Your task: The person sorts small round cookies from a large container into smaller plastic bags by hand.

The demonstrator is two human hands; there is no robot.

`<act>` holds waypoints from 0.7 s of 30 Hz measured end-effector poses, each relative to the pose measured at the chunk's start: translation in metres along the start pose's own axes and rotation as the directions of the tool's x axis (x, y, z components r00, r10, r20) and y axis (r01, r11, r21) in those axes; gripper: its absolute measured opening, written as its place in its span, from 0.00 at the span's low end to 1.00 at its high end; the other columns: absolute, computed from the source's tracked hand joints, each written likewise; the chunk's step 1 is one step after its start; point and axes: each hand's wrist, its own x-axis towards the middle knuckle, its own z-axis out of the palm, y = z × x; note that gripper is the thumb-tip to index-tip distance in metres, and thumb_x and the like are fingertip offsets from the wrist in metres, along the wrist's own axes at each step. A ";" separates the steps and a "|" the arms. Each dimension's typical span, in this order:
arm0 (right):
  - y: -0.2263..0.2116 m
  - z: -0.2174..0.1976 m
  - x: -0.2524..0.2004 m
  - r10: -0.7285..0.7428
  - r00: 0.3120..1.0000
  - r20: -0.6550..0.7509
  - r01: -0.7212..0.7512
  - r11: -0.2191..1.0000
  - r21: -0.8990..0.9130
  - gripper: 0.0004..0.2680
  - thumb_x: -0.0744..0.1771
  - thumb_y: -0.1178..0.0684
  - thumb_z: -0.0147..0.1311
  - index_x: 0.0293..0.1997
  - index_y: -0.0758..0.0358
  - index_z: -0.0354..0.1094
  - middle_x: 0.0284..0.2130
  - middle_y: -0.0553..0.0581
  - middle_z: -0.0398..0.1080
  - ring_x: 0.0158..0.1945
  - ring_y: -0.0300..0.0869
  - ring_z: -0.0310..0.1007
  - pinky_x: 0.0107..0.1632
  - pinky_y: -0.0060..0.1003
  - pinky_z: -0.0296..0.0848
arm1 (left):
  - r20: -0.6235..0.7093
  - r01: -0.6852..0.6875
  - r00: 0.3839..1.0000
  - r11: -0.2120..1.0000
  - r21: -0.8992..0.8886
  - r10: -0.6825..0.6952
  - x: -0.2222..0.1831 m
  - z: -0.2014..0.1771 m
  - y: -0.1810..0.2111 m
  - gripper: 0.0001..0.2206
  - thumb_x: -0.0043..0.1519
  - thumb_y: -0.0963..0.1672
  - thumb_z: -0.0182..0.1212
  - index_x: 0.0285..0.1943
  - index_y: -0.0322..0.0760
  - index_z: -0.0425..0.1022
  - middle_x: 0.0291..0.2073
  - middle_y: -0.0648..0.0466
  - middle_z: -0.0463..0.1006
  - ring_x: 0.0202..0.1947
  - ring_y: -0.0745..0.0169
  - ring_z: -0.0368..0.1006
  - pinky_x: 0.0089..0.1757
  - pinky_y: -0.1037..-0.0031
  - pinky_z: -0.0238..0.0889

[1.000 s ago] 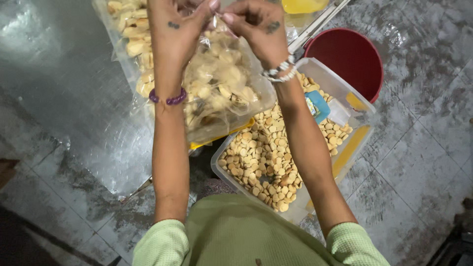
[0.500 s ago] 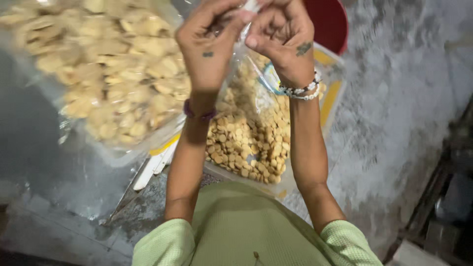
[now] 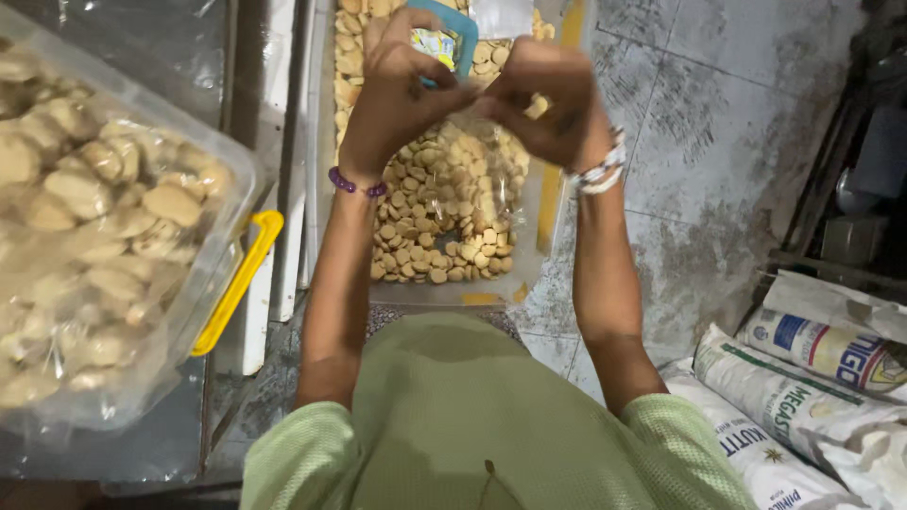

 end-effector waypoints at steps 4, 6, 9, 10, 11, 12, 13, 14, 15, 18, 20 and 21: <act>0.065 0.052 -0.036 0.259 0.966 0.004 -0.236 0.872 0.429 0.06 0.67 0.57 0.68 0.34 0.64 0.75 0.32 0.50 0.70 0.37 0.36 0.68 0.38 0.33 0.69 | 0.033 0.454 0.889 0.889 0.056 -0.456 -0.014 0.019 -0.045 0.08 0.56 0.37 0.64 0.43 0.33 0.84 0.51 0.46 0.76 0.31 0.60 0.79 0.30 0.75 0.71; 0.116 0.089 -0.070 0.430 0.901 0.051 -0.291 0.515 0.806 0.04 0.68 0.56 0.66 0.37 0.61 0.74 0.47 0.49 0.72 0.51 0.36 0.75 0.50 0.36 0.80 | -0.086 0.476 0.879 0.872 0.114 -0.469 -0.031 0.039 -0.070 0.10 0.58 0.36 0.60 0.44 0.35 0.85 0.46 0.48 0.80 0.37 0.60 0.81 0.36 0.75 0.75; 0.195 0.146 -0.137 0.800 0.553 0.231 -0.710 0.308 0.634 0.05 0.66 0.59 0.62 0.44 0.60 0.73 0.42 0.50 0.76 0.43 0.37 0.76 0.43 0.33 0.78 | -0.177 0.361 0.931 0.884 0.298 -0.321 -0.053 0.048 -0.098 0.10 0.56 0.34 0.61 0.43 0.32 0.84 0.42 0.44 0.81 0.44 0.49 0.77 0.46 0.64 0.72; 0.217 0.167 -0.158 0.844 0.492 0.214 -0.743 0.278 0.609 0.06 0.66 0.60 0.61 0.45 0.60 0.73 0.41 0.51 0.76 0.41 0.38 0.76 0.42 0.34 0.78 | -0.182 0.293 0.953 0.880 0.375 -0.241 -0.059 0.048 -0.103 0.09 0.55 0.34 0.62 0.42 0.29 0.84 0.41 0.41 0.81 0.47 0.44 0.75 0.50 0.59 0.70; 0.236 0.187 -0.176 0.878 0.446 0.176 -0.765 0.271 0.584 0.07 0.66 0.62 0.60 0.47 0.60 0.73 0.40 0.52 0.77 0.40 0.39 0.77 0.41 0.34 0.77 | -0.197 0.330 0.941 0.869 0.369 -0.274 -0.064 0.049 -0.107 0.09 0.56 0.34 0.62 0.43 0.30 0.83 0.42 0.42 0.81 0.47 0.44 0.76 0.50 0.60 0.69; 0.252 0.203 -0.192 0.897 0.425 0.123 -0.780 0.294 0.552 0.08 0.65 0.63 0.59 0.48 0.60 0.74 0.39 0.52 0.78 0.39 0.39 0.77 0.40 0.34 0.77 | -0.212 0.366 0.928 0.857 0.362 -0.307 -0.070 0.049 -0.108 0.09 0.58 0.34 0.61 0.45 0.31 0.83 0.43 0.43 0.82 0.48 0.44 0.76 0.50 0.61 0.69; 0.266 0.212 -0.203 0.892 0.451 0.026 -0.802 0.393 0.450 0.09 0.65 0.64 0.58 0.49 0.60 0.74 0.38 0.53 0.78 0.37 0.40 0.77 0.40 0.35 0.77 | -0.227 0.396 0.915 0.847 0.356 -0.332 -0.071 0.050 -0.110 0.10 0.59 0.35 0.60 0.46 0.31 0.83 0.44 0.44 0.83 0.48 0.45 0.76 0.51 0.63 0.68; 0.282 0.215 -0.205 0.860 0.502 -0.088 -0.832 0.509 0.220 0.11 0.65 0.63 0.59 0.51 0.58 0.74 0.41 0.54 0.78 0.43 0.43 0.76 0.45 0.38 0.77 | -0.234 0.393 0.916 0.847 0.358 -0.326 -0.072 0.049 -0.113 0.11 0.59 0.34 0.60 0.47 0.31 0.83 0.45 0.44 0.82 0.48 0.44 0.75 0.51 0.62 0.68; 0.288 0.218 -0.204 0.806 0.564 -0.178 -0.822 0.568 -0.031 0.13 0.64 0.62 0.60 0.54 0.55 0.74 0.44 0.54 0.77 0.49 0.46 0.75 0.50 0.41 0.77 | -0.242 0.399 0.913 0.844 0.359 -0.329 -0.077 0.049 -0.113 0.12 0.59 0.34 0.59 0.49 0.30 0.82 0.46 0.43 0.82 0.48 0.43 0.75 0.51 0.62 0.68; 0.292 0.221 -0.189 0.697 0.671 -0.255 -0.727 0.547 -0.416 0.20 0.60 0.55 0.65 0.59 0.57 0.69 0.55 0.61 0.69 0.58 0.57 0.64 0.54 0.53 0.71 | -0.259 0.403 0.911 0.831 0.384 -0.322 -0.085 0.053 -0.120 0.13 0.58 0.34 0.58 0.50 0.30 0.81 0.47 0.43 0.82 0.49 0.42 0.75 0.52 0.61 0.68; 0.271 0.234 -0.174 0.729 0.656 -0.197 -0.700 0.488 -0.522 0.26 0.58 0.50 0.68 0.62 0.57 0.65 0.62 0.65 0.62 0.62 0.63 0.56 0.52 0.63 0.66 | -0.258 0.423 0.903 0.814 0.399 -0.343 -0.094 0.054 -0.120 0.13 0.57 0.34 0.58 0.49 0.30 0.81 0.47 0.43 0.82 0.49 0.42 0.76 0.52 0.61 0.68; 0.262 0.241 -0.167 0.772 0.619 -0.146 -0.691 0.446 -0.569 0.28 0.57 0.48 0.68 0.64 0.55 0.64 0.65 0.66 0.59 0.64 0.66 0.53 0.50 0.68 0.65 | -0.254 0.436 0.898 0.808 0.397 -0.360 -0.096 0.055 -0.120 0.12 0.58 0.34 0.58 0.48 0.31 0.81 0.47 0.43 0.82 0.49 0.42 0.76 0.52 0.61 0.68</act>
